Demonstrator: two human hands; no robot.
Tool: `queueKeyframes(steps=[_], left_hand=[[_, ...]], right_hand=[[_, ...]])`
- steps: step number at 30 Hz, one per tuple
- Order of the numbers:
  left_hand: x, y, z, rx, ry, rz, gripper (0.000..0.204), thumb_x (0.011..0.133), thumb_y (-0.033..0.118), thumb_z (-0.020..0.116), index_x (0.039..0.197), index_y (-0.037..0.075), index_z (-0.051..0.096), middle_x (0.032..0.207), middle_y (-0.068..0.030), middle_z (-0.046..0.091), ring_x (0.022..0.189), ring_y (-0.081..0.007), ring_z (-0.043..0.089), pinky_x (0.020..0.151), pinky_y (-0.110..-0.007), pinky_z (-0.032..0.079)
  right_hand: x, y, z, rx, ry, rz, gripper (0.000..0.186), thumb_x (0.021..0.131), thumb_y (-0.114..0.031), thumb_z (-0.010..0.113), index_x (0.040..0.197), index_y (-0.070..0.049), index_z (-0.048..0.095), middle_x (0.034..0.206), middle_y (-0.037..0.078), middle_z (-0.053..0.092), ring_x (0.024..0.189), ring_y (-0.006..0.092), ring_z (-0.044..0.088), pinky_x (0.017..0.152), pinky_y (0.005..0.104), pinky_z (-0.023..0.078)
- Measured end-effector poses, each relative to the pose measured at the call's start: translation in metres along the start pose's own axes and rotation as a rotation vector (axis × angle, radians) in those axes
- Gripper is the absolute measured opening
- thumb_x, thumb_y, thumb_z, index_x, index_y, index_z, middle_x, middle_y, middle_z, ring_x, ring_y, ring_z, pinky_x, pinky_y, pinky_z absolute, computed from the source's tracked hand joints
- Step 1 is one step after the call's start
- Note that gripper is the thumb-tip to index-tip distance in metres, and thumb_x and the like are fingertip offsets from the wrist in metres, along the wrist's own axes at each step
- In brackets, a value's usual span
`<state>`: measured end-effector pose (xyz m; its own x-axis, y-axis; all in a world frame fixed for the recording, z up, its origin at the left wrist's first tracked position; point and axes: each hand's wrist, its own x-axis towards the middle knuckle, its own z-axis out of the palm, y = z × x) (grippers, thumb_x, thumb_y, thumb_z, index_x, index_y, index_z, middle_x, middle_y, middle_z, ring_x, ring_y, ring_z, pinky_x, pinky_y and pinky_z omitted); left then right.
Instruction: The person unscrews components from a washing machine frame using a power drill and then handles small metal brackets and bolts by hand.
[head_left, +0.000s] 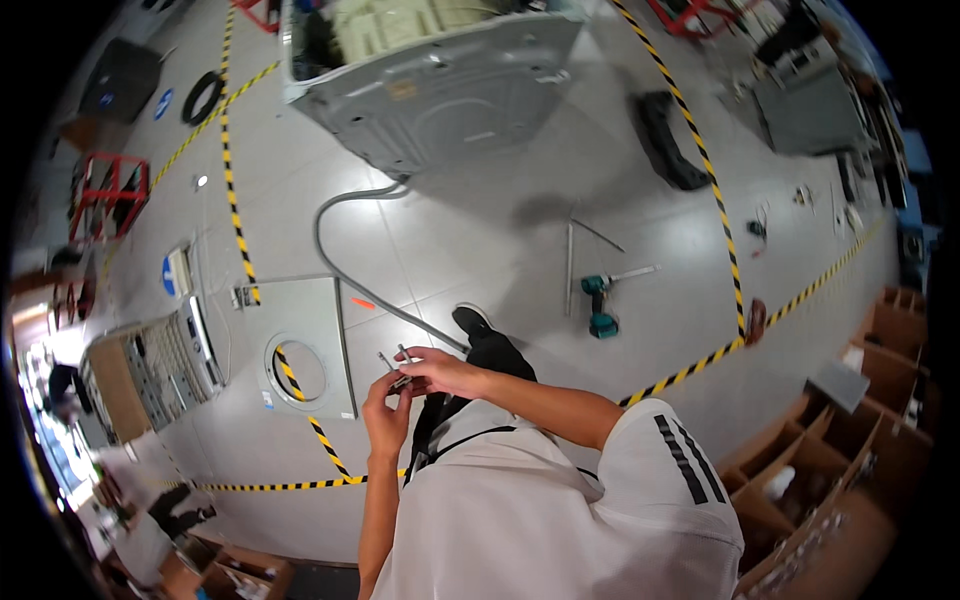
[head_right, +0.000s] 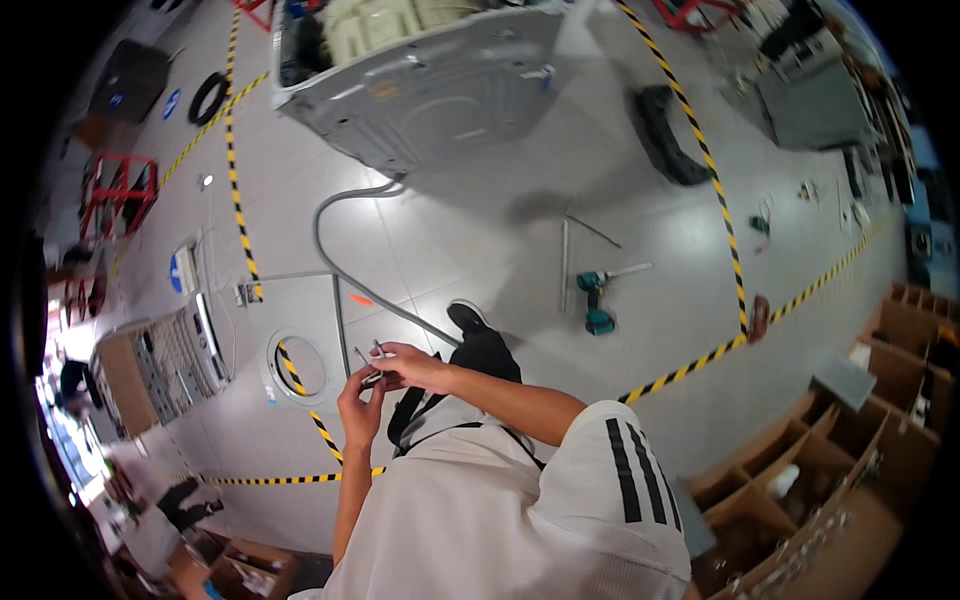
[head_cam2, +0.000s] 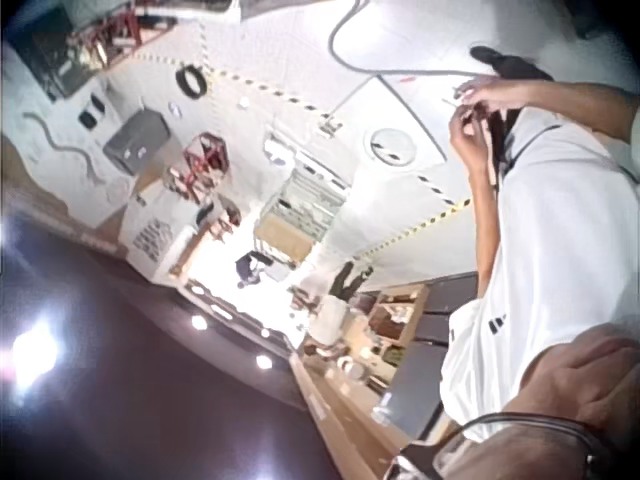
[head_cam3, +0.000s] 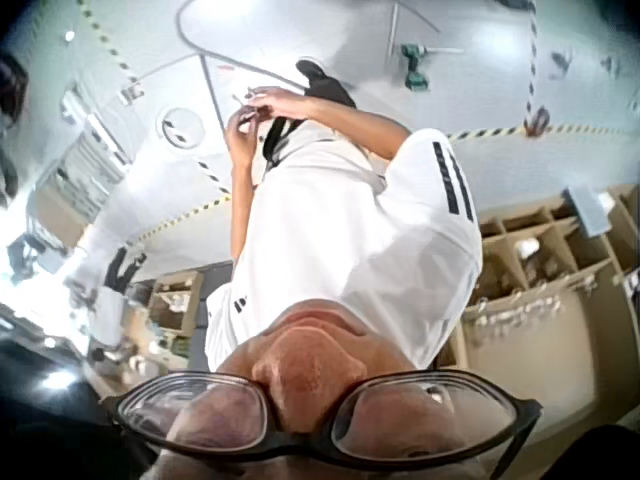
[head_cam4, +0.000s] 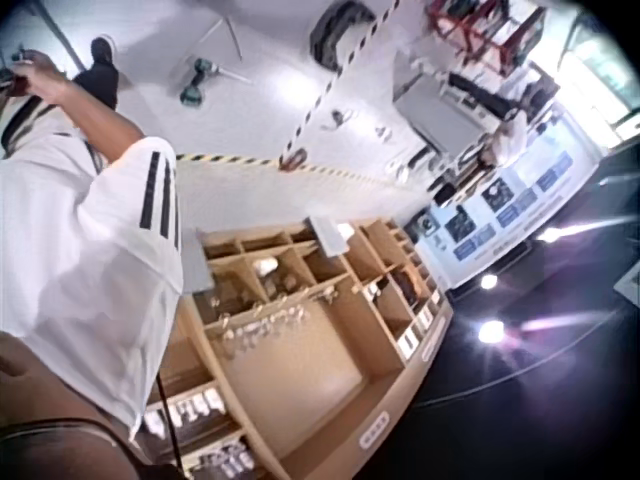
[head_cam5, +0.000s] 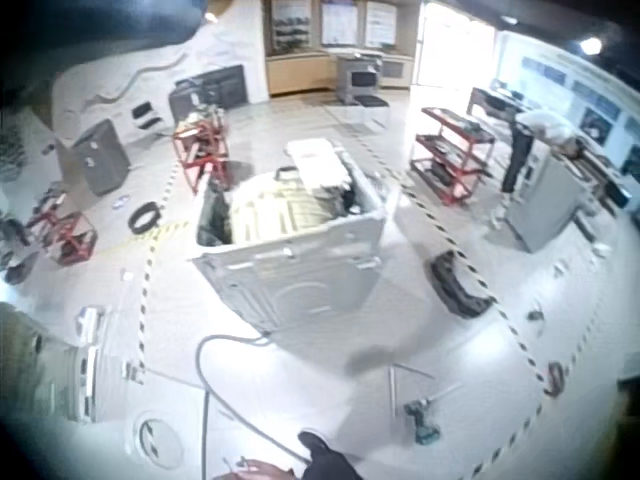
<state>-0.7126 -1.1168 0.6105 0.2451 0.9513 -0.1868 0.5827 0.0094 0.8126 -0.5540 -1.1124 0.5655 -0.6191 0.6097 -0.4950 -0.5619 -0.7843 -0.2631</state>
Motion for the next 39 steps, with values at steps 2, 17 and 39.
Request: queueKeyframes(steps=[2,17,39], left_hand=[[-0.001,0.0,0.005,0.025,-0.084,-0.015,0.028,0.076,-0.001,0.064,0.103,0.001,0.059,0.095,-0.0131,0.063,0.079,-0.0234,0.062,0.069,-0.032,0.049],[-0.003,-0.002,-0.017,0.083,-0.067,0.041,0.031,0.075,0.008,0.068,0.104,0.003,0.06,0.094,-0.0141,0.063,0.086,-0.0303,0.06,0.075,-0.035,0.048],[-0.125,-0.051,-0.03,-0.731,0.63,-0.381,0.021,0.079,0.006,0.067,0.098,-0.001,0.061,0.088,-0.0051,0.065,0.081,-0.0102,0.06,0.072,-0.023,0.048]], right_hand=[[-0.006,0.012,-0.009,0.061,0.036,-0.021,0.043,0.091,-0.023,0.051,0.126,-0.005,0.035,0.112,0.008,0.052,0.101,0.0175,0.056,0.088,0.0304,0.045],[-0.007,0.007,0.022,0.031,0.033,-0.008,0.031,0.095,-0.03,0.043,0.117,-0.009,0.044,0.106,0.005,0.054,0.085,0.0128,0.056,0.08,0.0316,0.048],[0.048,0.054,0.077,-0.527,-0.075,0.382,0.035,0.094,-0.034,0.045,0.109,-0.005,0.056,0.103,0.006,0.06,0.094,0.0156,0.057,0.083,0.0332,0.047]])
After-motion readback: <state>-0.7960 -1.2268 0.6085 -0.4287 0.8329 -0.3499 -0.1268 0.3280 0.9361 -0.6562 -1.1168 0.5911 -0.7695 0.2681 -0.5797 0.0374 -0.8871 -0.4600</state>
